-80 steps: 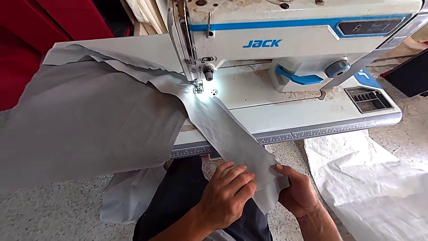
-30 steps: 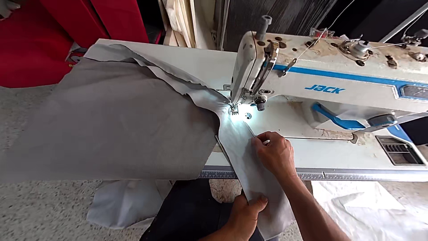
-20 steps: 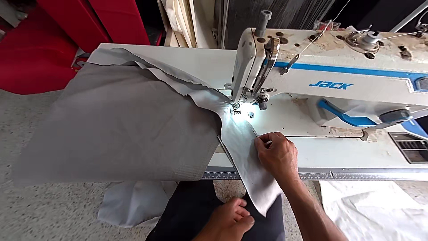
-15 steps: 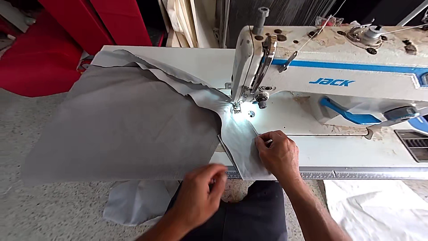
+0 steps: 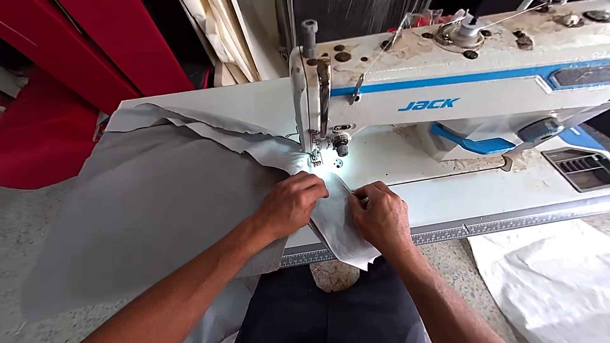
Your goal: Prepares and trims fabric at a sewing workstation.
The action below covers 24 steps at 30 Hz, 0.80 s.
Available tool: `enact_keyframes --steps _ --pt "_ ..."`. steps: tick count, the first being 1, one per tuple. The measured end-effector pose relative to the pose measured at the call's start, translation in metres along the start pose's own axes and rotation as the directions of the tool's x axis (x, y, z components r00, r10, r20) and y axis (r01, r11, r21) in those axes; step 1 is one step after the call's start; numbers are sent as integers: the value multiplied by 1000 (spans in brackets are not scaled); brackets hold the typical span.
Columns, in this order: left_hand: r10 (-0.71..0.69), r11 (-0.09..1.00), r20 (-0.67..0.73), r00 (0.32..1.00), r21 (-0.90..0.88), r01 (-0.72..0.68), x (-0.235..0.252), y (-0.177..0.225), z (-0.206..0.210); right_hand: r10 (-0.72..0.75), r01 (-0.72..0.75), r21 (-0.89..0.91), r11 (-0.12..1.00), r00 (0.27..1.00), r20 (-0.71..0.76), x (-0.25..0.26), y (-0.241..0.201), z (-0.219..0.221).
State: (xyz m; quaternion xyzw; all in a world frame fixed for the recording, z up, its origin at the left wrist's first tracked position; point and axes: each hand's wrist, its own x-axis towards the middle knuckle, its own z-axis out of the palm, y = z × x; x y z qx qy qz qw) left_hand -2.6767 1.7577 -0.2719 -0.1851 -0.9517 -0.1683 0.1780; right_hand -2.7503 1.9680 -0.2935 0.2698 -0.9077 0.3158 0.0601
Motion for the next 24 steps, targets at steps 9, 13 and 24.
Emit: enact_keyframes --steps 9,13,24 --pt "28 999 79 997 19 -30 35 -12 31 16 -16 0 1000 998 -61 -19 3 -7" --pt "5 999 5 1000 40 -5 26 -12 40 162 -144 128 981 976 -146 -76 29 -24" --pt "17 995 -31 999 100 -14 22 -11 41 314 -532 607 590 844 434 -160 108 -30"
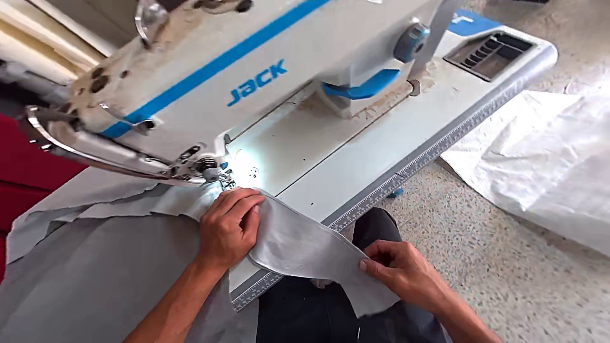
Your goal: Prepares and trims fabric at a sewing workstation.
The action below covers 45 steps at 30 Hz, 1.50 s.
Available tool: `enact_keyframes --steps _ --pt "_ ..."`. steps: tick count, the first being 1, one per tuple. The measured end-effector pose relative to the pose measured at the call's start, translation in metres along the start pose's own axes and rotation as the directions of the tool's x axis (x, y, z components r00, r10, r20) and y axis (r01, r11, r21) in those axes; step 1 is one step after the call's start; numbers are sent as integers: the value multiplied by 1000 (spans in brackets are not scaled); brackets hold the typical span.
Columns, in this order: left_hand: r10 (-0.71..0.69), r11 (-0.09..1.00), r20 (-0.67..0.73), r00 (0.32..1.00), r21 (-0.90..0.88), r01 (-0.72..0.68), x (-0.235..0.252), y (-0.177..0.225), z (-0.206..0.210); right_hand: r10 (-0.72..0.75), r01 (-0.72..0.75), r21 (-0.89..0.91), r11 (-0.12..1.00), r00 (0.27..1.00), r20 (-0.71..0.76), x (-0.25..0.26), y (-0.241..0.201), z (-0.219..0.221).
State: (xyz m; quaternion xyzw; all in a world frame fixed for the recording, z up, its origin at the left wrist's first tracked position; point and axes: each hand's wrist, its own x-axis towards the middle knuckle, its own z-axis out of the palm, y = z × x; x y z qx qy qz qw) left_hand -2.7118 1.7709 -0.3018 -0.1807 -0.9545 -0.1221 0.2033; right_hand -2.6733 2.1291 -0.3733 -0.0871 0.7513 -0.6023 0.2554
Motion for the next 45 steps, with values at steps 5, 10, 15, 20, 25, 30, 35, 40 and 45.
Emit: enact_keyframes --steps 5,10,15,20,25,30,35,40,45 --pt "3 1000 22 1000 8 -3 0 -1 -2 -29 25 182 983 999 21 -15 10 -22" --pt "6 1000 36 999 31 -7 0 1 -3 -75 79 4 997 959 -273 -27 12 4" --pt "44 999 39 998 29 -45 2 -2 -7 221 -242 531 812 970 104 -16 10 95" --pt "65 995 142 988 -84 -54 -10 -14 -36 344 -266 888 375 929 133 13 10 149" --pt "80 992 186 979 -107 -61 -47 -33 -62 491 -100 945 310 868 -69 19 6 146" --pt "38 977 123 992 -211 -11 -63 -47 -59 545 -43 918 394 815 -195 -1 2 139" --pt "49 966 99 994 -258 -22 -62 -55 -55 481 42 875 483 822 -305 -21 -7 135" --pt "90 970 129 987 -237 -58 -56 -55 -56 449 82 873 481 832 -325 -30 -7 135" --pt "133 979 129 983 -172 -110 -55 -52 -56 373 173 831 529 832 -411 -34 -1 135"
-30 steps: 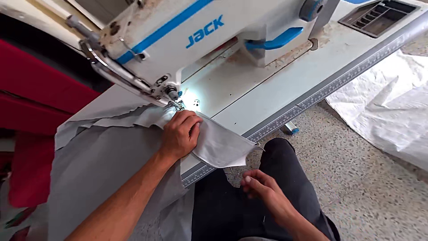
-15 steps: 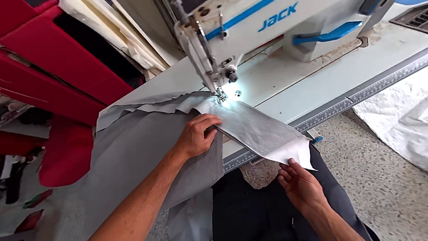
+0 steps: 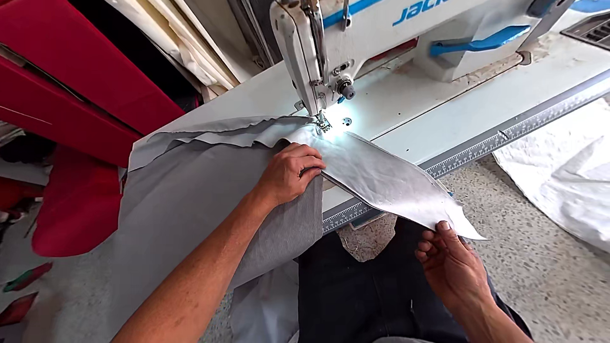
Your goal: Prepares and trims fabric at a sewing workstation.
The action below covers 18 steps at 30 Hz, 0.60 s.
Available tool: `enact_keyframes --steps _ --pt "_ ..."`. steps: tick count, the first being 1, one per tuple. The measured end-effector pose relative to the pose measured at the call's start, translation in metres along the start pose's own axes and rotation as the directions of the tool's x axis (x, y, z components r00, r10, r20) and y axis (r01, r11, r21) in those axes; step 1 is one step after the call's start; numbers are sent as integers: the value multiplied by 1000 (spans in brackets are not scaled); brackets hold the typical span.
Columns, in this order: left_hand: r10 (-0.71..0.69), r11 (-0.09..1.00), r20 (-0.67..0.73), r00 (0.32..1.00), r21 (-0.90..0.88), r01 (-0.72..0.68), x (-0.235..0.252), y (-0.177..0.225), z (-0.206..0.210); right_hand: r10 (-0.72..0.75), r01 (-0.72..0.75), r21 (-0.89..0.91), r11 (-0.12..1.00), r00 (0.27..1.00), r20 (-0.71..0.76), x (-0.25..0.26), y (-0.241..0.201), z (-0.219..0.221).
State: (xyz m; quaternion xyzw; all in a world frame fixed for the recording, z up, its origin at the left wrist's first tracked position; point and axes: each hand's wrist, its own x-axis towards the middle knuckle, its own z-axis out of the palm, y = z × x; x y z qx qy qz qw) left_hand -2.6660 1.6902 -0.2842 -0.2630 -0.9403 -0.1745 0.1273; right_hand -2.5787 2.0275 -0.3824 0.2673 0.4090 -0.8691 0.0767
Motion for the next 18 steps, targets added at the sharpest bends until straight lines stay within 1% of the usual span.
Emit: enact_keyframes --steps 3,5,8,11,14,18 --pt "26 998 -15 1000 58 -25 -1 5 3 -51 51 -10 999 999 -16 0 0 -4" --pt "50 994 -18 999 101 -48 -3 7 4 -30 29 -16 999 999 -33 4 1 -6" --pt "108 984 7 994 144 -108 -1 12 4 70 -69 15 997 997 -43 9 6 -9" --pt "145 977 55 988 152 -152 3 17 3 190 -183 81 980 979 -79 16 12 -10" --pt "123 975 95 988 175 -138 7 24 0 279 -267 149 952 958 -71 27 18 -9" --pt "75 973 86 993 214 -92 7 31 0 313 -302 226 926 950 -14 43 25 -8"
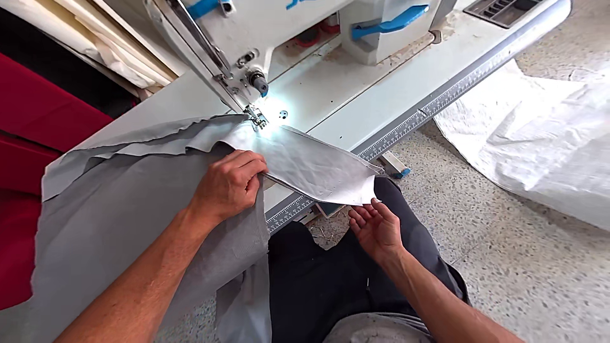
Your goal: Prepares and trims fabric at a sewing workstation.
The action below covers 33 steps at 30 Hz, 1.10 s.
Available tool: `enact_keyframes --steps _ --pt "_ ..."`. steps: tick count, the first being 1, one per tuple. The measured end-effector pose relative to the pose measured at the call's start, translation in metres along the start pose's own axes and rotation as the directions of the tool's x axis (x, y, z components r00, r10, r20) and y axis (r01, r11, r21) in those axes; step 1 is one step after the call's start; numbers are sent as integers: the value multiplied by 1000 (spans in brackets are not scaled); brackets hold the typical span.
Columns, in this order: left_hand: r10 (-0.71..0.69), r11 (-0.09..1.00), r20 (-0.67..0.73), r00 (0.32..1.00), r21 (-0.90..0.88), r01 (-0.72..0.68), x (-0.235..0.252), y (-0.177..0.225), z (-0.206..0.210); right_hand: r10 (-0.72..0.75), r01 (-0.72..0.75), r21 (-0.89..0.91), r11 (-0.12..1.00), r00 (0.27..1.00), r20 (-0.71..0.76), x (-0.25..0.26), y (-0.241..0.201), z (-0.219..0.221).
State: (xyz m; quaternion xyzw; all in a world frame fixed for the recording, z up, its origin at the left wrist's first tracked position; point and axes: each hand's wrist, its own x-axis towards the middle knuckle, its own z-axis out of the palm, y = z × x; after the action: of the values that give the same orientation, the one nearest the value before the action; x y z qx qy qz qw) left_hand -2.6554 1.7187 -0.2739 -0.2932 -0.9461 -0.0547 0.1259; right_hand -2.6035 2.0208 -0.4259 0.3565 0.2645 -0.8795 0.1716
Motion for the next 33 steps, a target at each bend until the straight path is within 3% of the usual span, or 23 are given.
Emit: enact_keyframes --steps 2,4,5,6,8,10,12,15,17,20,23,29,33 --pt "-15 1000 -4 1000 14 15 0 1 1 19 -21 -50 999 999 -50 3 -3 -5" --pt "-27 999 5 1000 27 26 -1 4 1 -37 1 -281 960 991 -125 -3 -13 -18" --pt "-31 999 15 999 33 31 -1 5 1 -149 85 -446 891 983 -110 -8 -20 -28" --pt "-36 999 25 999 37 35 -1 6 0 -303 232 -606 761 953 -16 -12 -30 -38" --pt "-48 998 18 999 37 47 -3 8 1 -499 509 -776 372 815 295 -5 -63 -49" --pt "-55 998 -10 998 32 56 -6 6 3 -424 621 -780 81 729 537 15 -98 -33" --pt "-74 997 -34 997 11 74 -9 6 5 -231 690 -722 -43 697 679 39 -117 -7" --pt "-97 995 -47 994 -18 96 -16 6 6 58 765 -644 2 643 764 55 -119 27" --pt "-106 994 -50 993 -28 105 -19 6 8 145 761 -646 69 632 761 49 -112 35" --pt "-139 990 -46 989 -43 137 -21 8 10 116 694 -711 114 702 703 36 -109 29" --pt "-158 986 -68 985 -65 153 -22 8 14 97 646 -716 266 721 686 21 -117 20" --pt "-152 986 -118 981 -90 142 -26 8 19 60 563 -746 355 783 619 -18 -121 20" --pt "-168 983 -98 981 -88 159 -25 7 17 -37 473 -722 505 847 530 -37 -111 10"
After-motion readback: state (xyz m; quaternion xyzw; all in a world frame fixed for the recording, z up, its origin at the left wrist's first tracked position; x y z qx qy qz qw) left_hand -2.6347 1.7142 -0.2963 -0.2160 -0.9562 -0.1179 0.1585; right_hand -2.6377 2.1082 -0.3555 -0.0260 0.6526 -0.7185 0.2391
